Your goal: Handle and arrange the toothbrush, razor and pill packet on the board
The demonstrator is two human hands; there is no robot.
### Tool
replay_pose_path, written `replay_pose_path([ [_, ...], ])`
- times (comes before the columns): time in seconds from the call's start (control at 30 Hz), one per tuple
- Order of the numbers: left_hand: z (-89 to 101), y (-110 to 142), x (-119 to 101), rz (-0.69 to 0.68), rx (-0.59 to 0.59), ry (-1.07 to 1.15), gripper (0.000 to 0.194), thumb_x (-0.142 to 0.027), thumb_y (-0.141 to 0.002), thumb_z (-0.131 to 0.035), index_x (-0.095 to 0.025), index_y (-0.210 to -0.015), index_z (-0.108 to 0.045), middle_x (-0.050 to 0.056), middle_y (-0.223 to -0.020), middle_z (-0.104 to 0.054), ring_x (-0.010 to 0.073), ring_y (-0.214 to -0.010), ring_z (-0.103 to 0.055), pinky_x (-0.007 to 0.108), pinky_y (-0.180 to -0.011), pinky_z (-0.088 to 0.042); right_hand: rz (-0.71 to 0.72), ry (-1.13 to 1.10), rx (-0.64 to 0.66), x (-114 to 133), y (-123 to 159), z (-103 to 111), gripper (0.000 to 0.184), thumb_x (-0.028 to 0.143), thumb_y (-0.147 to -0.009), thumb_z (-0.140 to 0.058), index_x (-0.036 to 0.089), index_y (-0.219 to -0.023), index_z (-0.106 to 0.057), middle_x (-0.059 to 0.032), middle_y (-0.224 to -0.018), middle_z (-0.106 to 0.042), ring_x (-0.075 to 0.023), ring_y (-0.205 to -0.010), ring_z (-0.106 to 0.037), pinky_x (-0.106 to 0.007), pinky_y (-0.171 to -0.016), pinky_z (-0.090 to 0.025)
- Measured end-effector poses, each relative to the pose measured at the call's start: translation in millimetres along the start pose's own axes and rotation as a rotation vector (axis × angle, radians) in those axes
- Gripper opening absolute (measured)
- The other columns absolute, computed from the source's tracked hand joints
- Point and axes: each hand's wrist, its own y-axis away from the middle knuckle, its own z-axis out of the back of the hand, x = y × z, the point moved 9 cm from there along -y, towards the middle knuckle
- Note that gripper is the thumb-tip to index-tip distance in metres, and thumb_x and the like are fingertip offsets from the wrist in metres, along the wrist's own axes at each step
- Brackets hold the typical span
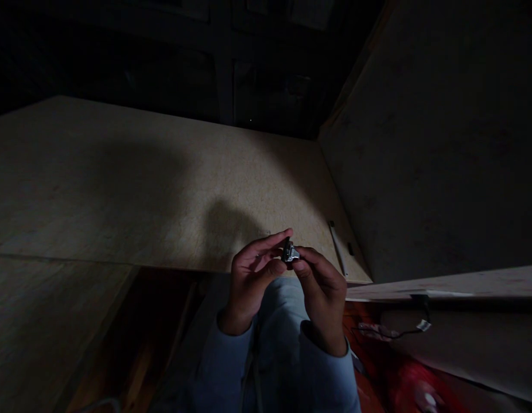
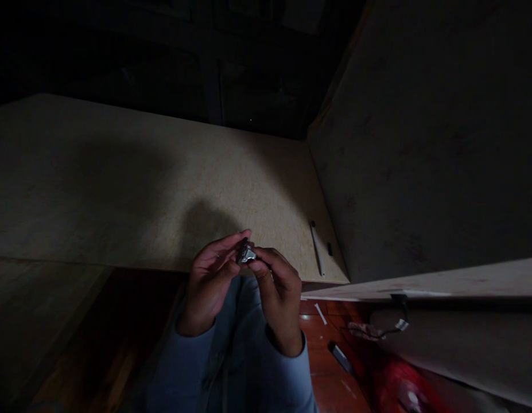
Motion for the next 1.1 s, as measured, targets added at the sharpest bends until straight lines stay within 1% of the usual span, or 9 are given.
replay_pose_path([
  [0.13, 2.5, -0.1, 2.2, 0.015, -0.008, 0.007, 0.036, -0.034, -0.075, -0.086, -0.027, -0.109, -0.078, 0.009, -0.122, -0.075, 0.0217, -0.102, -0.074, 0.031, -0.088, -0.058, 0.008, -0.006, 0.01, 0.1, 0.9, -0.3, 0.016, 0.023, -0.093, -0.067, 0.028, -0.105, -0.076, -0.0036, -0.098, -0.077, -0.0191, -0.089, -0.072, -0.033, -0.08, -0.059],
  [0.3, 2.5, -0.2, 4.6, 0.019, -0.008, 0.022, 0.035, -0.033, -0.075, -0.086, -0.028, -0.109, -0.078, 0.008, -0.122, -0.075, 0.0215, -0.104, -0.073, 0.03, -0.088, -0.058, 0.009, -0.011, 0.022, -0.1, 1.0, -1.0, 0.019, 0.021, -0.094, -0.066, 0.029, -0.107, -0.076, -0.004, -0.101, -0.077, -0.019, -0.091, -0.071, -0.034, -0.081, -0.058],
  [0.47, 2.0, -0.3, 4.9, 0.002, 0.015, 0.037, 0.031, -0.029, -0.08, -0.082, -0.03, -0.11, -0.077, 0.006, -0.123, -0.075, 0.0199, -0.111, -0.071, 0.029, -0.093, -0.057, 0.007, 0.021, 0.024, 0.0, 0.4, -0.7, 0.017, 0.023, -0.093, -0.067, 0.027, -0.106, -0.077, -0.0043, -0.099, -0.076, -0.0189, -0.089, -0.071, -0.033, -0.079, -0.058],
  [0.63, 4.1, 0.0, 7.3, 0.012, 0.008, 0.019, 0.033, -0.032, -0.079, -0.083, -0.028, -0.111, -0.077, 0.008, -0.124, -0.074, 0.022, -0.11, -0.072, 0.031, -0.091, -0.058, 0.008, 0.022, 0.03, 0.7, -0.2, -1.0, 0.018, 0.022, -0.094, -0.066, 0.028, -0.107, -0.077, -0.004, -0.099, -0.076, -0.0185, -0.088, -0.071, -0.033, -0.078, -0.057],
  [0.8, 6.9, -0.4, 9.3, 0.024, -0.027, 0.004, 0.035, -0.036, -0.076, -0.084, -0.027, -0.109, -0.077, 0.009, -0.122, -0.075, 0.0239, -0.111, -0.071, 0.035, -0.094, -0.057, 0.007, 0.041, 0.034, -0.2, -0.7, -0.8, 0.017, 0.023, -0.094, -0.066, 0.027, -0.106, -0.077, -0.0045, -0.098, -0.076, -0.0186, -0.085, -0.071, -0.033, -0.076, -0.057],
  [1.0, 7.2, -0.4, 10.8, 0.049, -0.03, -0.006, 0.037, -0.038, -0.075, -0.085, -0.026, -0.109, -0.077, 0.01, -0.122, -0.075, 0.0252, -0.107, -0.073, 0.034, -0.085, -0.06, 0.005, 0.041, 0.039, 0.5, -1.0, -0.8, 0.017, 0.024, -0.094, -0.066, 0.027, -0.106, -0.077, -0.0043, -0.097, -0.076, -0.0183, -0.083, -0.071, -0.032, -0.074, -0.056],
  [1.1, 6.0, -0.6, 10.0, 0.044, -0.024, 0.01, 0.036, -0.037, -0.075, -0.085, -0.027, -0.109, -0.077, 0.01, -0.122, -0.075, 0.0256, -0.111, -0.071, 0.035, -0.089, -0.058, 0.008, 0.031, 0.039, 1.9, -1.3, -1.4, 0.017, 0.021, -0.093, -0.066, 0.027, -0.106, -0.077, -0.004, -0.097, -0.076, -0.0185, -0.085, -0.071, -0.032, -0.074, -0.056],
])
